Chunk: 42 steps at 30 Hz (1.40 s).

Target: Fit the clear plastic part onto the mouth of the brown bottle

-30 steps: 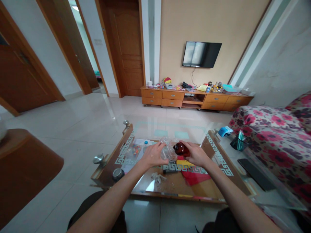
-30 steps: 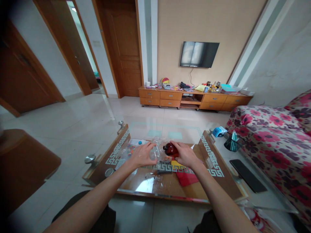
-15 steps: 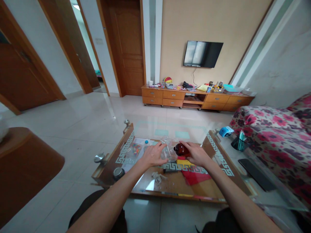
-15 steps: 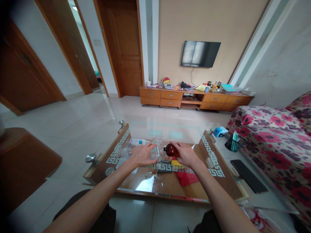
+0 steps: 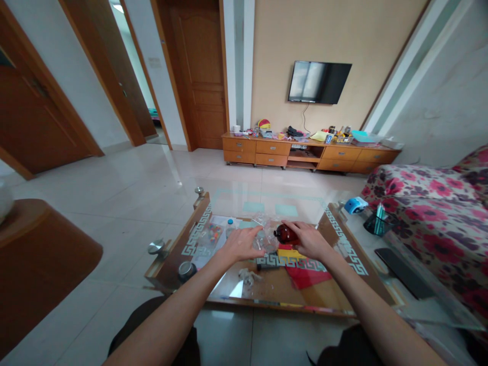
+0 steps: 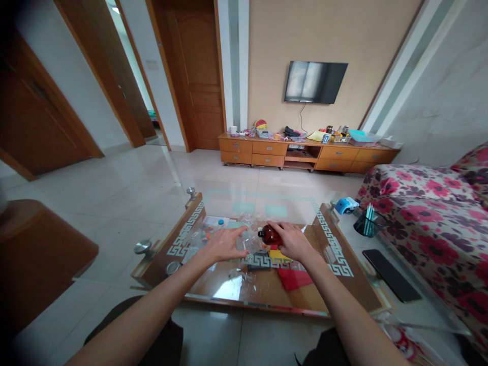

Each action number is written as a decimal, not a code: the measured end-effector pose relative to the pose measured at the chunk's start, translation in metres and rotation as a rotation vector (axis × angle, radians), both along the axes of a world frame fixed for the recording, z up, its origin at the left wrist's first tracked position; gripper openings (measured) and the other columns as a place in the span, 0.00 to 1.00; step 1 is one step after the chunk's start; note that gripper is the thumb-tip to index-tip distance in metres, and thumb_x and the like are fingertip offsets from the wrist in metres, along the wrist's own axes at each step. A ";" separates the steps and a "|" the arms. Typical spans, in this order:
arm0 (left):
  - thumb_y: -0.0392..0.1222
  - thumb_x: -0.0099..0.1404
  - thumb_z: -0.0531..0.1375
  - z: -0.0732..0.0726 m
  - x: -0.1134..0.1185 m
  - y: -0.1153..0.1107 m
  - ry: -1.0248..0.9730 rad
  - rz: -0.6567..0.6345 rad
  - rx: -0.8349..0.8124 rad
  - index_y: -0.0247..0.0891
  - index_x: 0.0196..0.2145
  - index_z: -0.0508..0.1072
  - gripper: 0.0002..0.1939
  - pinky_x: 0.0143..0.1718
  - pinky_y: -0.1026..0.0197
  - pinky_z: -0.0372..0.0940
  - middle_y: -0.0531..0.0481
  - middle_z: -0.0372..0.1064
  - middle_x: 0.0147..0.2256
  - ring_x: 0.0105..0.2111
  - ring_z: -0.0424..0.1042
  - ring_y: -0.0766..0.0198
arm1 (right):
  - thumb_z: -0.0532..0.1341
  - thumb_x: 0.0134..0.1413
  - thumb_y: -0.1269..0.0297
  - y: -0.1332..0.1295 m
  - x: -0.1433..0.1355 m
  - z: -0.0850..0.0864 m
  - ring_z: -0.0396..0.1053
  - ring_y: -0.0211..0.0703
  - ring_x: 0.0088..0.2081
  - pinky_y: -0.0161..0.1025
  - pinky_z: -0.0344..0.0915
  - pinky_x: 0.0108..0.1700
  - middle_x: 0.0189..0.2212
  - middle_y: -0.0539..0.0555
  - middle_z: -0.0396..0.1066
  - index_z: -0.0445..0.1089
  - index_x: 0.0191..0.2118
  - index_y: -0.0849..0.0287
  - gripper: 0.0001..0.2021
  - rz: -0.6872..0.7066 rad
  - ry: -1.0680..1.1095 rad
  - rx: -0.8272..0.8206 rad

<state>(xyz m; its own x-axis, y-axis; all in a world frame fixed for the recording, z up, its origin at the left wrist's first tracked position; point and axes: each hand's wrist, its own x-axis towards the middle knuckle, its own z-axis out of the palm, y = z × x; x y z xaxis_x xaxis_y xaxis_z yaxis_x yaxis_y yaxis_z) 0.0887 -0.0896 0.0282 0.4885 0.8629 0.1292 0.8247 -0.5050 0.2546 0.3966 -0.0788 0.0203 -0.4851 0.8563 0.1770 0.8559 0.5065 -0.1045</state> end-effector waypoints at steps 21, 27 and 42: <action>0.64 0.58 0.71 -0.005 -0.003 0.006 -0.041 0.006 -0.079 0.49 0.69 0.63 0.47 0.48 0.48 0.73 0.44 0.80 0.48 0.49 0.80 0.43 | 0.66 0.52 0.70 0.001 0.000 -0.001 0.67 0.60 0.62 0.52 0.62 0.62 0.62 0.61 0.69 0.51 0.76 0.48 0.47 0.008 0.000 0.005; 0.65 0.54 0.74 -0.011 -0.005 0.010 -0.074 -0.018 -0.091 0.47 0.70 0.64 0.51 0.49 0.48 0.73 0.42 0.80 0.51 0.51 0.79 0.42 | 0.66 0.51 0.71 0.001 0.000 0.000 0.67 0.60 0.62 0.53 0.61 0.63 0.62 0.61 0.69 0.50 0.76 0.46 0.48 0.009 -0.003 0.008; 0.68 0.54 0.72 -0.008 -0.006 0.009 -0.065 0.022 -0.128 0.44 0.62 0.71 0.44 0.47 0.48 0.73 0.41 0.81 0.45 0.47 0.80 0.43 | 0.66 0.50 0.74 0.001 -0.002 0.002 0.64 0.60 0.63 0.56 0.59 0.65 0.64 0.60 0.66 0.50 0.76 0.46 0.49 0.047 0.000 0.046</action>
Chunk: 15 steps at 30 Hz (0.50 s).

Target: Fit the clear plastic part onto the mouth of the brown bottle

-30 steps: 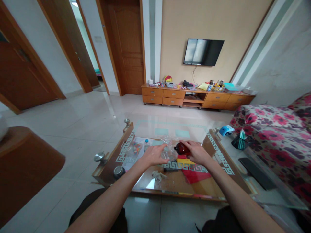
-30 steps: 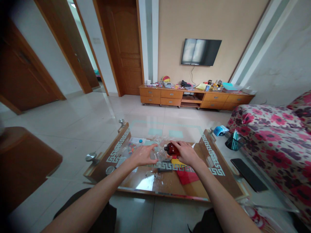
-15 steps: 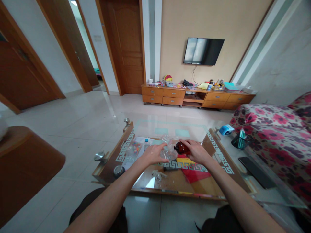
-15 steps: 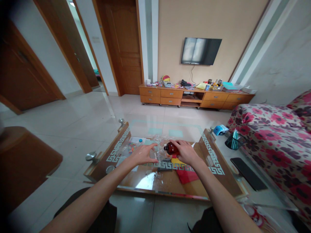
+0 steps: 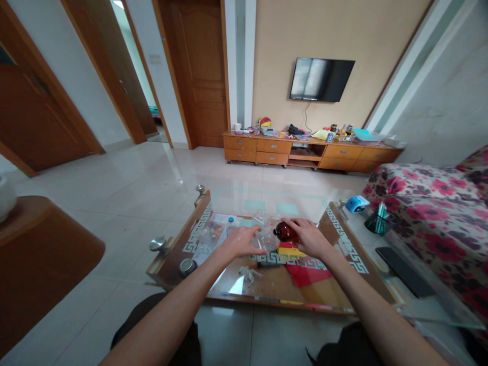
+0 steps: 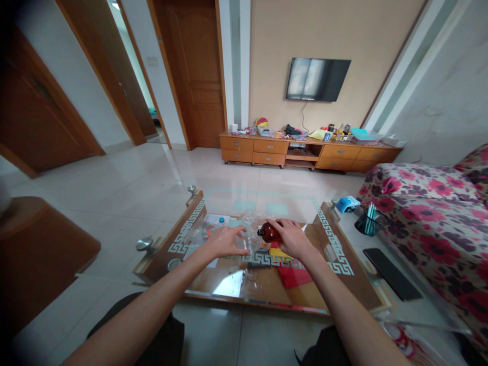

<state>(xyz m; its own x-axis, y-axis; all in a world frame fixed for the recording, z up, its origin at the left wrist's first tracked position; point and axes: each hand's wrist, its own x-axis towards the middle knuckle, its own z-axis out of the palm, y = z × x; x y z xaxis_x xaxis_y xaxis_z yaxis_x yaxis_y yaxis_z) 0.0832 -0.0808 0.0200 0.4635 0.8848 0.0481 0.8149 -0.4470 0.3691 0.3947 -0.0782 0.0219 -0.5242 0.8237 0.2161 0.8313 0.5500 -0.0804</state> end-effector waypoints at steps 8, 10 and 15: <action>0.69 0.53 0.72 -0.004 0.001 0.001 -0.008 0.009 0.000 0.46 0.61 0.71 0.44 0.46 0.46 0.74 0.44 0.81 0.47 0.47 0.81 0.41 | 0.64 0.49 0.75 -0.001 -0.001 0.001 0.64 0.59 0.63 0.55 0.58 0.64 0.64 0.61 0.66 0.51 0.76 0.47 0.49 0.007 -0.020 0.019; 0.70 0.52 0.72 -0.005 0.001 0.002 -0.006 0.009 0.002 0.45 0.59 0.73 0.43 0.47 0.45 0.73 0.44 0.81 0.47 0.47 0.81 0.41 | 0.64 0.49 0.75 -0.001 -0.001 0.001 0.64 0.59 0.63 0.55 0.58 0.64 0.64 0.61 0.66 0.50 0.76 0.47 0.49 0.006 -0.020 0.020; 0.72 0.51 0.71 -0.005 0.001 0.003 0.017 0.008 0.005 0.45 0.56 0.75 0.42 0.48 0.45 0.73 0.43 0.81 0.46 0.47 0.80 0.41 | 0.65 0.48 0.74 0.001 0.000 -0.001 0.63 0.60 0.63 0.56 0.59 0.64 0.65 0.60 0.65 0.49 0.77 0.46 0.51 0.016 -0.024 0.021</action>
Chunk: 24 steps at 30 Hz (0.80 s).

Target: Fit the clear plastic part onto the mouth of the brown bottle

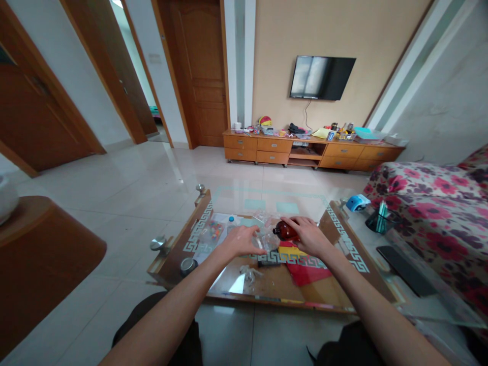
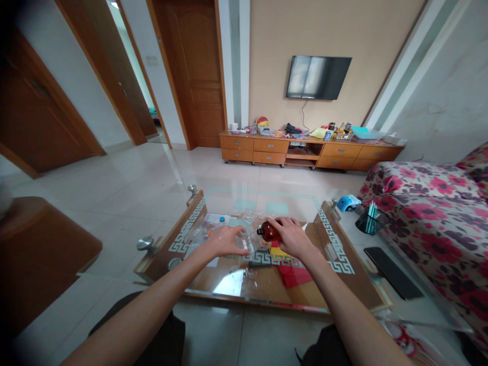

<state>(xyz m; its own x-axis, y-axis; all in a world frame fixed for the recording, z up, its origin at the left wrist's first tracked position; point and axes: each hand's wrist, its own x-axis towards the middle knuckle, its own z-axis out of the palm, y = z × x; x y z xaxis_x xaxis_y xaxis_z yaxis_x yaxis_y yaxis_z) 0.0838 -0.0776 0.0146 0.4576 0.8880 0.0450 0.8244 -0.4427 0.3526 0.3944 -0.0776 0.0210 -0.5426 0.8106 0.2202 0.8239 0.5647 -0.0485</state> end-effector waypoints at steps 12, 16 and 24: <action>0.72 0.52 0.70 0.005 0.002 -0.003 0.022 0.022 -0.009 0.46 0.56 0.74 0.41 0.43 0.49 0.73 0.43 0.81 0.43 0.44 0.81 0.43 | 0.64 0.47 0.74 0.000 0.001 0.000 0.64 0.59 0.63 0.56 0.59 0.64 0.64 0.60 0.66 0.51 0.76 0.46 0.49 -0.002 0.003 0.017; 0.73 0.51 0.70 0.002 0.002 -0.002 0.035 0.029 -0.010 0.46 0.57 0.74 0.42 0.42 0.49 0.73 0.43 0.81 0.42 0.43 0.80 0.42 | 0.65 0.48 0.73 0.001 0.002 0.000 0.64 0.59 0.63 0.56 0.59 0.64 0.64 0.61 0.65 0.51 0.76 0.47 0.48 -0.002 -0.001 0.009; 0.73 0.52 0.69 0.001 0.001 -0.001 0.040 0.017 -0.009 0.47 0.58 0.73 0.43 0.45 0.48 0.73 0.43 0.81 0.44 0.45 0.80 0.42 | 0.64 0.49 0.74 0.001 0.002 0.000 0.63 0.58 0.63 0.55 0.59 0.64 0.64 0.60 0.65 0.51 0.76 0.46 0.48 -0.008 0.000 0.006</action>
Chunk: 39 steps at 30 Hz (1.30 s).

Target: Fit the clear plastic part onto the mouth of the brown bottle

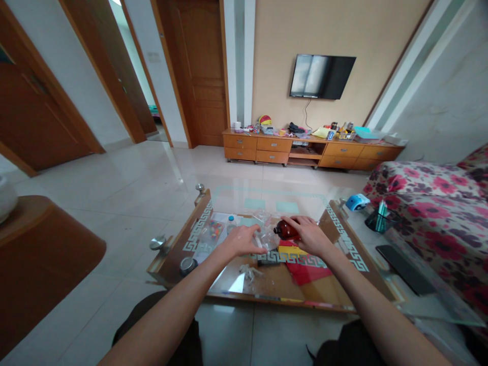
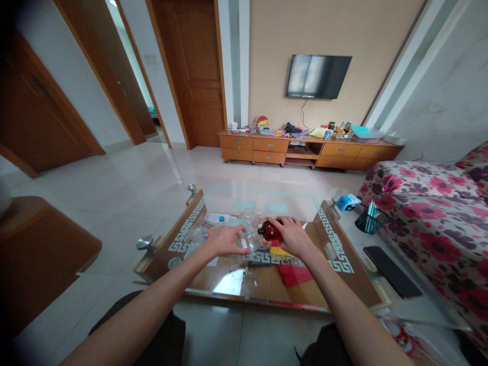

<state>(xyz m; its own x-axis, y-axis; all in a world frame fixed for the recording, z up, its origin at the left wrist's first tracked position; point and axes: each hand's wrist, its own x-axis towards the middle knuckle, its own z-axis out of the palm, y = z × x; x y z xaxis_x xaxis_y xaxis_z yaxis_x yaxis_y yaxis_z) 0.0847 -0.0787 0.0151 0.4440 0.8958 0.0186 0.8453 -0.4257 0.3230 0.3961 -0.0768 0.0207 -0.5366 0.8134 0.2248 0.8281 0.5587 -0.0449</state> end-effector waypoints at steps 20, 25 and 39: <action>0.74 0.53 0.68 0.000 0.001 0.000 0.013 -0.005 0.006 0.46 0.58 0.73 0.42 0.44 0.48 0.72 0.43 0.81 0.42 0.44 0.80 0.40 | 0.64 0.49 0.75 -0.003 -0.001 0.002 0.63 0.58 0.62 0.54 0.59 0.63 0.62 0.61 0.66 0.52 0.75 0.48 0.47 -0.002 -0.001 0.020; 0.73 0.53 0.69 0.000 0.001 0.000 0.007 0.001 -0.001 0.46 0.58 0.73 0.42 0.43 0.49 0.72 0.43 0.81 0.41 0.44 0.80 0.40 | 0.63 0.48 0.76 -0.004 -0.002 0.002 0.63 0.57 0.61 0.53 0.59 0.63 0.61 0.60 0.67 0.52 0.75 0.48 0.48 -0.008 -0.001 0.024; 0.74 0.52 0.69 0.001 0.003 -0.001 0.018 0.018 -0.007 0.46 0.58 0.74 0.43 0.41 0.51 0.71 0.43 0.80 0.38 0.42 0.80 0.41 | 0.64 0.49 0.75 -0.003 -0.002 0.002 0.64 0.58 0.60 0.54 0.59 0.62 0.61 0.61 0.67 0.52 0.75 0.48 0.47 -0.005 -0.009 0.036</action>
